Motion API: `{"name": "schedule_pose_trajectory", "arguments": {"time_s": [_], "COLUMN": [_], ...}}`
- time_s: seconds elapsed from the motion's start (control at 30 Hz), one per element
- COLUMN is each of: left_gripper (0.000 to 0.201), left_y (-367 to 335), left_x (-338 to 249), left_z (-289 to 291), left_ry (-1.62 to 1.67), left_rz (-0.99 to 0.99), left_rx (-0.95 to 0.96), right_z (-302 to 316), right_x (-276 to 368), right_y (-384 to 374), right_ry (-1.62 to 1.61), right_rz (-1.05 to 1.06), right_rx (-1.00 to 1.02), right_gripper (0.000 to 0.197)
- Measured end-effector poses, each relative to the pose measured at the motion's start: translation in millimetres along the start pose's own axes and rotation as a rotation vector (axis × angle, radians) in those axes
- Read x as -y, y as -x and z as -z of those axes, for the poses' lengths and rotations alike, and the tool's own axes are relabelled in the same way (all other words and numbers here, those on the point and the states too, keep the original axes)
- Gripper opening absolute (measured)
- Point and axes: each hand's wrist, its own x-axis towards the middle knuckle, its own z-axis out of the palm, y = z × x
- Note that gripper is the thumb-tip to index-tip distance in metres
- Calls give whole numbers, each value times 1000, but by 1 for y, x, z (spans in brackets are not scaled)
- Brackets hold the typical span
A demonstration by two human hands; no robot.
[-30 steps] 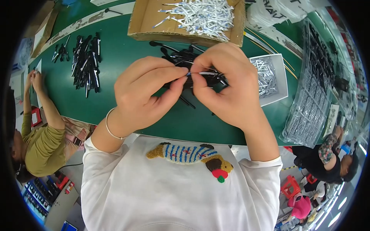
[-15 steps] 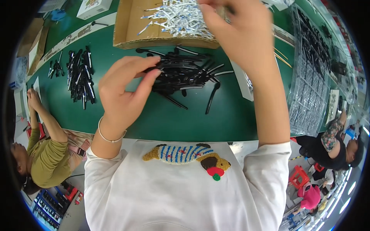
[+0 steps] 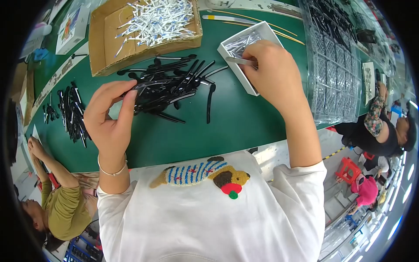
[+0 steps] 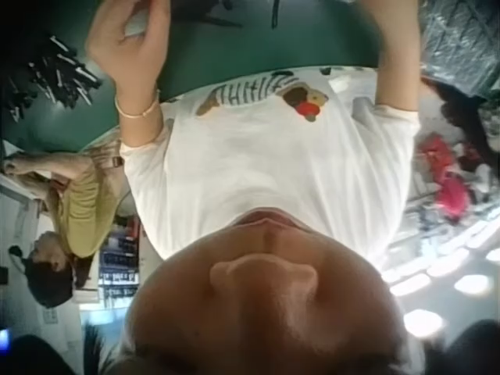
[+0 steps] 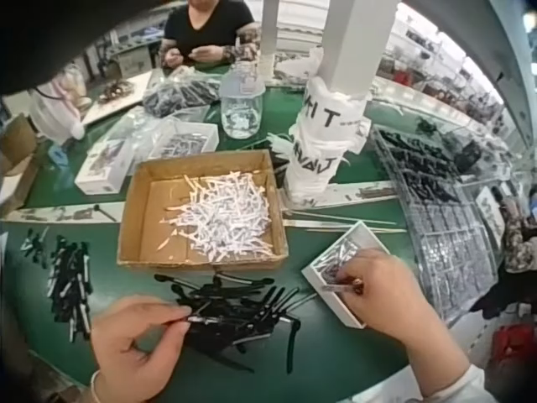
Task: The person assembles small black plastic components by using tweezers to insert small metal pins into them.
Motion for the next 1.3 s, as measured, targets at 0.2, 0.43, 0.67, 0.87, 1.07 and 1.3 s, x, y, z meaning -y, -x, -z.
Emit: {"name": "schedule_pose_trajectory", "arguments": {"time_s": [0.2,0.43,0.67,0.87,1.07,1.3], "left_gripper": [16,17,20,18,19,16], "left_y": [2,4,-1,2,10,5], "left_x": [-4,-9,-10,-4,-5,-11], "left_z": [-4,-2,0,3,0,3], "left_ry": [49,313,1124,1229,852,600], "left_rz": [52,281,684,617,287,245], "left_rx": [-25,-75,-30,-47,-140,-135], "right_z": [15,21,-18,-32,-18,-22], "right_x": [-9,16,93,108,106,99], "right_y": [5,0,-7,-9,-11,-9], "right_ry": [-201,-958,-301,-376,-853,-1623], "right_rz": [-62,-72,759,663,-3,-100], "right_rx": [-96,-133,-500,-409,381,394], "right_gripper": [11,8,18,17,10,11]}}
